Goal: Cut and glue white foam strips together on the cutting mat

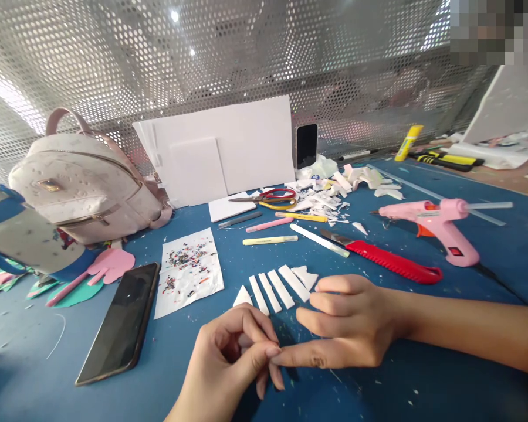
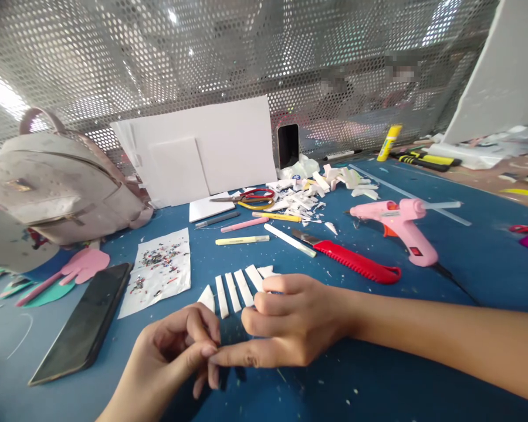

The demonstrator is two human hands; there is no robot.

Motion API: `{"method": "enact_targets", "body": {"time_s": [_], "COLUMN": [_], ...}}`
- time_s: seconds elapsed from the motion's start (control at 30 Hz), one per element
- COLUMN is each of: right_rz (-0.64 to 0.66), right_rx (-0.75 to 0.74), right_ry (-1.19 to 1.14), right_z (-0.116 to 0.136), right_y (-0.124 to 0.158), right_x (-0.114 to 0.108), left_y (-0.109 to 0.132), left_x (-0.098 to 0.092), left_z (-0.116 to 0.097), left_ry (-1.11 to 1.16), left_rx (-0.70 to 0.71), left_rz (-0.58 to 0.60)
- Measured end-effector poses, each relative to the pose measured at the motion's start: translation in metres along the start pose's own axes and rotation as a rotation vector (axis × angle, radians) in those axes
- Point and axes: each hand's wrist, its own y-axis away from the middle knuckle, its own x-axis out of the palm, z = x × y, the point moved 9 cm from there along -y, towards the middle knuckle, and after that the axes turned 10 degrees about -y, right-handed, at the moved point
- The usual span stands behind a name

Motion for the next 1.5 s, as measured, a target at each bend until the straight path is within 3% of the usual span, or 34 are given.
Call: {"method": "enact_targets", "body": {"time_s": [0.13, 0.23, 0.83, 1.2, 1.5], "right_rz": [-0.035, -0.053, -0.035, 0.024, 0.041], "right_rx": [0.023, 0.005, -0.03, 0.079, 0.062], "right_ry": [0.002, -0.007, -0.048, -0.068, -0.062], "right_z": [-0.003, -0.001, 0.003, -0.005, -0.007], "right_y": [0.001, 0.002, 0.002, -0.003, 0.001], "right_x": [-0.003, -0.004, -0.001, 0.005, 0.005], "left_y": [-0.005, -0.006, -0.004, -0.003, -0.002], "left_x": [0.001, 0.001, 0.004, 0.008, 0.023], "left_z": [0.01, 0.014, 0.021, 0.016, 0.006], "left_ry": [0.221, 0.261, 0.215, 0.164, 0.113], "left_rx": [-0.039, -0.064, -0.194, -0.215, -0.169], "left_rz": [0.02, 0.022, 0.023, -0.033, 0.136]}}
